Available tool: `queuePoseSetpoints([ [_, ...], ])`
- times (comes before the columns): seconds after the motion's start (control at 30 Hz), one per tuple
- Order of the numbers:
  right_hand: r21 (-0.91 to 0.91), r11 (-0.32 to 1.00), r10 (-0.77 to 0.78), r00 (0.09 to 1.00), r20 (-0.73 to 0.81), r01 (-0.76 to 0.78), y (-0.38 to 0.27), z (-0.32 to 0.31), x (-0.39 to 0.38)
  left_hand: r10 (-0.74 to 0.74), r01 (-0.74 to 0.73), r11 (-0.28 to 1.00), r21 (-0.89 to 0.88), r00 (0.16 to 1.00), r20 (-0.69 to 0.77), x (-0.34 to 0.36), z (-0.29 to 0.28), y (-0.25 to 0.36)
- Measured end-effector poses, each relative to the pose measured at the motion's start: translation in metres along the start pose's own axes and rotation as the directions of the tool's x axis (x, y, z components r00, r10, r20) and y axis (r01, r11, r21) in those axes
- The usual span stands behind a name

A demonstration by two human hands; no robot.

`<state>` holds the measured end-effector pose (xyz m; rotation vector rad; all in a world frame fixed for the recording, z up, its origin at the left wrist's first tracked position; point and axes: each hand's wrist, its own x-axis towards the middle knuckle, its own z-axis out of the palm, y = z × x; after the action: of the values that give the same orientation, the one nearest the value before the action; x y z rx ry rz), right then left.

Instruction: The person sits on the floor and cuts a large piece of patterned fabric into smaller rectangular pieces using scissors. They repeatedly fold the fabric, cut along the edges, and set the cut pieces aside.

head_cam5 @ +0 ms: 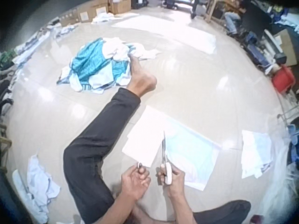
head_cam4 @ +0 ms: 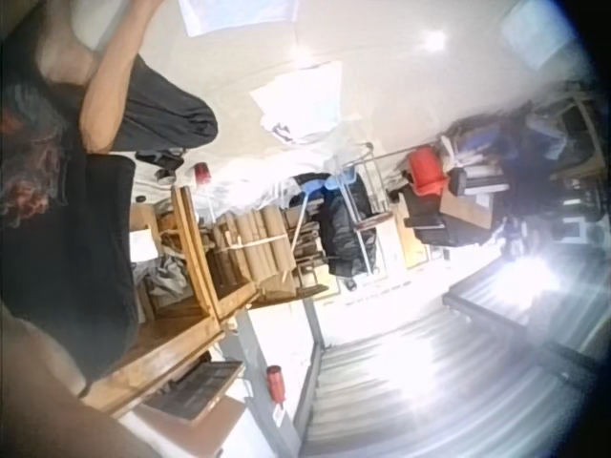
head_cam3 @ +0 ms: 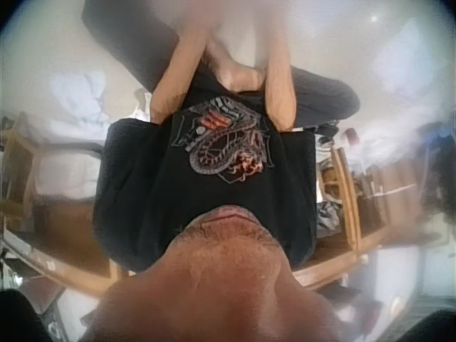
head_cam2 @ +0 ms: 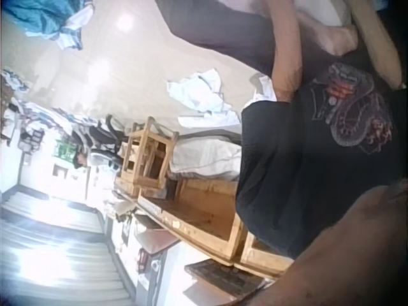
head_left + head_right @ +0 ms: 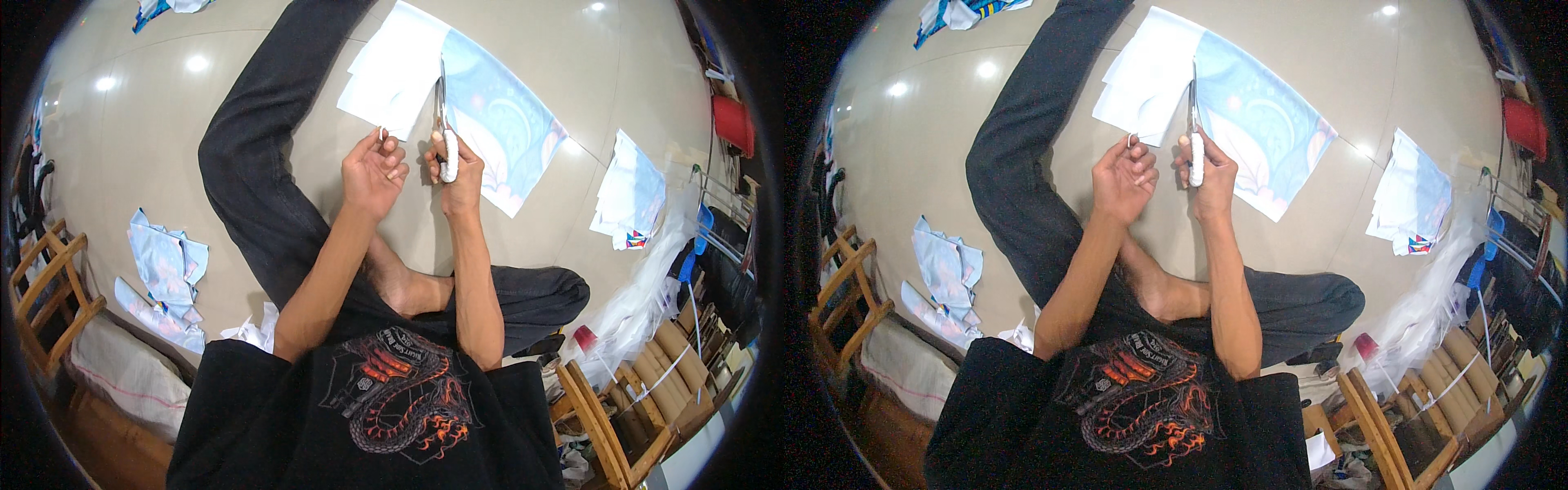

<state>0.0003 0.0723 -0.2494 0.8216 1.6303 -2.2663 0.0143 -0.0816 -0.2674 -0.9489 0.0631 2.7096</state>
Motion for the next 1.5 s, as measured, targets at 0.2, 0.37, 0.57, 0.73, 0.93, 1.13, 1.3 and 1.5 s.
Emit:
queuePoseSetpoints([
  [0.2, 0.064, 0.998, -0.008, 0.999, -0.032, 0.010, 0.015, 0.014, -0.001, 0.010, -0.009, 0.999, -0.038, 1.000, 0.016, 0.000, 0.000, 0.003],
  [0.37, 0.081, 0.996, -0.025, 0.998, -0.057, 0.029, 0.021, 0.024, -0.001, 0.075, -0.063, 0.993, 0.099, 0.990, -0.118, -0.005, 0.024, 0.035],
  [0.57, 0.108, 0.992, -0.053, 0.996, -0.075, 0.061, 0.003, 0.046, 0.005, 0.297, -0.589, -0.331, 0.738, 0.677, 0.674, 0.033, 0.110, 0.086],
  [0.73, 0.158, 0.985, -0.061, 0.996, -0.070, 0.071, 0.006, 0.051, 0.018, -0.061, -0.464, -0.840, 0.283, 0.598, 0.799, 0.077, 0.085, 0.107],
  [0.93, 0.149, 0.987, -0.051, 0.994, -0.093, 0.065, 0.005, 0.057, 0.022, -0.029, -0.429, -0.848, 0.313, 0.626, 0.779, 0.085, 0.072, 0.095],
  [1.13, 0.182, 0.982, -0.031, 0.992, -0.121, 0.053, 0.000, 0.071, 0.021, -0.028, -0.404, -0.857, 0.321, 0.657, 0.753, 0.085, 0.074, 0.098],
  [1.3, 0.261, 0.960, -0.059, 0.986, -0.158, 0.099, -0.008, 0.092, 0.034, -0.031, -0.411, -0.846, 0.340, 0.674, 0.738, 0.084, 0.078, 0.097],
  [1.5, 0.271, 0.950, -0.100, 0.974, -0.204, 0.155, -0.001, 0.106, 0.049, -0.028, -0.414, -0.846, 0.337, 0.665, 0.747, 0.085, 0.077, 0.097],
])
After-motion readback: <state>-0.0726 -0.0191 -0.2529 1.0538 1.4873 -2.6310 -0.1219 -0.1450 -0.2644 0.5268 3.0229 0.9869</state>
